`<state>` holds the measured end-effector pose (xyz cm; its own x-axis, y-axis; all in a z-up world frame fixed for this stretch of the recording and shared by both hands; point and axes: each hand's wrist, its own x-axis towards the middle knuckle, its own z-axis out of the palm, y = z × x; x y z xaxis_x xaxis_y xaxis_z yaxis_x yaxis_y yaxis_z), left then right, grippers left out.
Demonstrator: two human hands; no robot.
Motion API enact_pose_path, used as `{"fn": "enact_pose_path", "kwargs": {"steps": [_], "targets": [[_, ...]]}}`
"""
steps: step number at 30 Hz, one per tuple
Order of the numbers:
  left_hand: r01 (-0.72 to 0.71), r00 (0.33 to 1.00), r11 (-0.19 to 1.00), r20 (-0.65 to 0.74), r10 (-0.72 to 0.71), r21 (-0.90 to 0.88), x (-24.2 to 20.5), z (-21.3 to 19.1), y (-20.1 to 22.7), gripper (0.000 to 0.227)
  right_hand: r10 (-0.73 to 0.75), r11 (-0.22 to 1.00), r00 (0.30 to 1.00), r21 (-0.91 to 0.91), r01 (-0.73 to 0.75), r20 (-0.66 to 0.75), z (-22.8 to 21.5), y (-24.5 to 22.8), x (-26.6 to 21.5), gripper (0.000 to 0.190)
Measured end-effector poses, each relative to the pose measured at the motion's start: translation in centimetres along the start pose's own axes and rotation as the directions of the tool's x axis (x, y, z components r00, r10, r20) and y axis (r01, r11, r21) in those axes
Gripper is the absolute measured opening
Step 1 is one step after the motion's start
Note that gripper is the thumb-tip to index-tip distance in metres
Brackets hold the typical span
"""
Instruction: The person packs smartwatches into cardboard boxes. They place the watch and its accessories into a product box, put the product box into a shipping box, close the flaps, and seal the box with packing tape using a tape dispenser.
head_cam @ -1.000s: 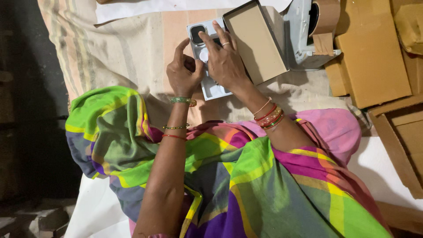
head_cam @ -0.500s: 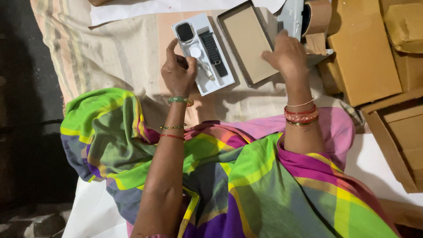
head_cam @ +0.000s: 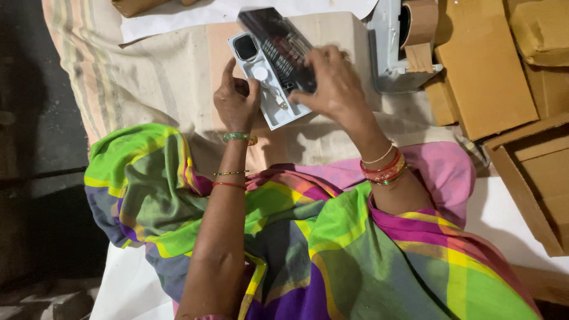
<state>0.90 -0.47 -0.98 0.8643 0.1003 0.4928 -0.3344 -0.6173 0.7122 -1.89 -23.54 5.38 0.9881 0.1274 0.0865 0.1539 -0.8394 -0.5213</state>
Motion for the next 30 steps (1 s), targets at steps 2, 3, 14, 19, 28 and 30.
{"fn": "enact_pose_path", "kwargs": {"steps": [2, 3, 14, 19, 28, 30], "targets": [[0.046, 0.999, 0.999, 0.021, -0.046, -0.001, 0.0, -0.2, 0.0, 0.044, -0.014, 0.994, 0.999, 0.113, 0.008, 0.050, -0.1, -1.3, -0.6, 0.085], [0.069, 0.997, 0.998, 0.032, -0.069, -0.005, 0.0, -0.2, 0.0, 0.041, -0.021, 0.986, 0.997, 0.166, 0.008, 0.074, -0.1, -1.7, -0.6, 0.088], [0.017, 1.000, 0.999, -0.027, -0.016, 0.034, -0.1, 0.5, -1.0, 0.046, 0.216, 0.972, 0.945, 0.035, -0.231, 0.244, 0.5, -3.5, -0.5, 0.122], [0.075, 0.997, 0.997, -0.035, -0.075, -0.005, 0.1, 0.2, -0.4, 0.032, 0.190, 0.981, 0.921, -0.036, -0.189, 0.341, 0.3, -6.4, -2.0, 0.115], [0.026, 0.998, 0.999, -0.059, -0.027, -0.031, 0.3, -0.4, 0.3, 0.019, 0.052, 0.998, 0.969, -0.050, -0.041, 0.243, 1.5, -7.2, -2.9, 0.106], [0.026, 0.998, 0.997, -0.060, -0.031, -0.073, 0.3, -0.3, 0.1, 0.020, -0.015, 0.999, 0.966, -0.047, 0.028, 0.257, 1.4, -7.0, -3.0, 0.103]]}}
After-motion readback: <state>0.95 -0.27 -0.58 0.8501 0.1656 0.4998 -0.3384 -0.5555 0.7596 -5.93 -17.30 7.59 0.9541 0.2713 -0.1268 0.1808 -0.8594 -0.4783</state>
